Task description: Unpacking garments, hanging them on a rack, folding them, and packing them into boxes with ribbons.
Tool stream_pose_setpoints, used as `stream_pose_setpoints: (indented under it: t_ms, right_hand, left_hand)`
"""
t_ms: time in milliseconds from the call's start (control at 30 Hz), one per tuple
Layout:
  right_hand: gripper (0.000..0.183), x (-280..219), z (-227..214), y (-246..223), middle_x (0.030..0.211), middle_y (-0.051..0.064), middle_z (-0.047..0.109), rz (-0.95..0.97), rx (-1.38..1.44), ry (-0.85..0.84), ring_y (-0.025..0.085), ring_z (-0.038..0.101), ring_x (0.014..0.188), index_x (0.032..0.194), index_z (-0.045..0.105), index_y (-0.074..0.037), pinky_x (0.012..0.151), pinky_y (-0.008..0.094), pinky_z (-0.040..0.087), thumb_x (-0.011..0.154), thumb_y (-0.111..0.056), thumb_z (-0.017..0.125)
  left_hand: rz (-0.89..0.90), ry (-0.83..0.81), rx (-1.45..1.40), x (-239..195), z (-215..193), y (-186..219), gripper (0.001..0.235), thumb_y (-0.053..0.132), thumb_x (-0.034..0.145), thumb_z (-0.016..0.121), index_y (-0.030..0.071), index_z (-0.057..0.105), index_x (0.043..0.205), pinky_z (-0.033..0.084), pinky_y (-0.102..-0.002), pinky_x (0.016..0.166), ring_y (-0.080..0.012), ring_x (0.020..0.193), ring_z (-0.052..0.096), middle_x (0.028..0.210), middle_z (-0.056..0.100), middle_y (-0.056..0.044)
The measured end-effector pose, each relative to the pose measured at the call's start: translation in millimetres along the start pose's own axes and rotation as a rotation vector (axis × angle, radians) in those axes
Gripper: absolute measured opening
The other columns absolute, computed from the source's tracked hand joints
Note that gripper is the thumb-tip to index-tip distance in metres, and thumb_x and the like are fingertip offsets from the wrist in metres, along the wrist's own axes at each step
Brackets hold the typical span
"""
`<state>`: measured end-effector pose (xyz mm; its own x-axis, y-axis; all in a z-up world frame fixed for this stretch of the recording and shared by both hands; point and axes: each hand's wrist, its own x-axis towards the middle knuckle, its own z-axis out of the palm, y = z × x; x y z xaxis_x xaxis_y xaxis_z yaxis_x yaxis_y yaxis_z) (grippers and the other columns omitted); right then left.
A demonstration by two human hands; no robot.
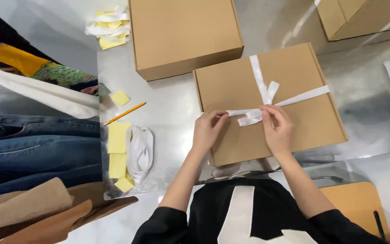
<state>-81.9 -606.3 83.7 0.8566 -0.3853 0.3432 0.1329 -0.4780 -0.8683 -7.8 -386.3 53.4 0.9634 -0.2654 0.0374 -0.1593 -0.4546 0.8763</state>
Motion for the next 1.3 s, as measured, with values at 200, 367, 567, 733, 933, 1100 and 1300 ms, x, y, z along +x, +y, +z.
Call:
stream_pose_setpoints:
  t_ms: [200, 367, 567, 733, 933, 1100, 1300]
  right_hand:
    - [0.023, 47.1, -57.4, 71.5, 0.119, 0.020, 0.070, 0.165, -0.023, -0.043, 0.032, 0.068, 0.111, 0.128, 0.073, -0.001, 0.093, 0.041, 0.057, 0.108, -0.004, 0.063]
    - [0.025, 98.5, -33.6, 98.1, 0.111, 0.011, 0.073, 0.044, -0.166, -0.286, 0.032, 0.068, 0.107, 0.126, 0.076, -0.010, 0.088, 0.041, 0.057, 0.104, -0.023, 0.074]
    - [0.046, 120.9, -16.4, 85.1, 0.124, 0.005, 0.062, -0.061, -0.447, -0.538, 0.033, 0.058, 0.122, 0.125, 0.074, -0.027, 0.101, 0.050, 0.043, 0.090, -0.056, 0.081]
    - [0.043, 123.1, -18.8, 69.3, 0.130, 0.002, 0.053, -0.039, -0.427, -0.662, 0.031, 0.052, 0.129, 0.120, 0.072, -0.032, 0.102, 0.048, 0.038, 0.084, -0.052, 0.085]
    - [0.020, 121.6, -9.5, 117.2, 0.131, -0.003, 0.055, -0.043, -0.325, -0.616, 0.028, 0.051, 0.132, 0.098, 0.077, -0.029, 0.103, 0.052, 0.036, 0.087, -0.042, 0.087]
    - [0.021, 123.4, -17.7, 141.9, 0.127, 0.011, 0.064, 0.044, 0.143, -0.482, 0.036, 0.062, 0.124, 0.094, 0.076, -0.013, 0.105, 0.045, 0.042, 0.091, -0.025, 0.092]
    - [0.014, 136.6, -44.7, 156.7, 0.126, 0.006, 0.068, 0.270, 0.363, -0.356, 0.012, 0.063, 0.105, 0.102, 0.071, -0.009, 0.092, 0.027, 0.052, 0.100, -0.014, 0.084]
  left_hand:
    - [-0.094, -0.073, 0.109, 10.7, 71.5, 53.8, 0.032, 0.029, 0.095, 0.080, 0.015, 0.077, 0.124, 0.063, -0.042, 0.093, -0.0331, 0.108, 0.075, 0.108, 0.074, -0.009]
    - [-0.099, -0.001, 0.246, 8.1, 86.1, 65.6, 0.015, 0.021, 0.092, 0.081, 0.016, 0.082, 0.105, 0.063, -0.045, 0.084, -0.0370, 0.099, 0.076, 0.099, 0.074, -0.011]
    - [-0.287, 0.099, 0.247, -3.0, 80.3, 112.2, 0.012, 0.026, 0.096, 0.077, 0.019, 0.079, 0.106, 0.061, -0.045, 0.091, -0.0324, 0.107, 0.075, 0.105, 0.074, -0.004]
    - [-0.354, 0.099, 0.275, -10.7, 91.5, 105.5, 0.027, 0.031, 0.089, 0.084, 0.022, 0.075, 0.113, 0.061, -0.047, 0.093, -0.0308, 0.114, 0.074, 0.111, 0.071, -0.001]
    - [-0.353, 0.192, 0.350, -23.9, 110.8, 90.6, 0.013, 0.034, 0.090, 0.082, 0.025, 0.079, 0.099, 0.061, -0.038, 0.085, -0.0219, 0.103, 0.072, 0.091, 0.069, 0.003]
    - [-0.386, 0.364, 0.024, -27.4, 125.5, 63.4, 0.016, 0.031, 0.087, 0.088, 0.021, 0.084, 0.098, 0.062, -0.039, 0.081, -0.0264, 0.090, 0.076, 0.086, 0.076, -0.007]
    - [-0.480, 0.431, -0.144, -36.5, 108.6, 30.2, 0.023, 0.038, 0.086, 0.090, 0.018, 0.085, 0.098, 0.061, -0.038, 0.080, -0.0217, 0.085, 0.076, 0.084, 0.080, -0.008]
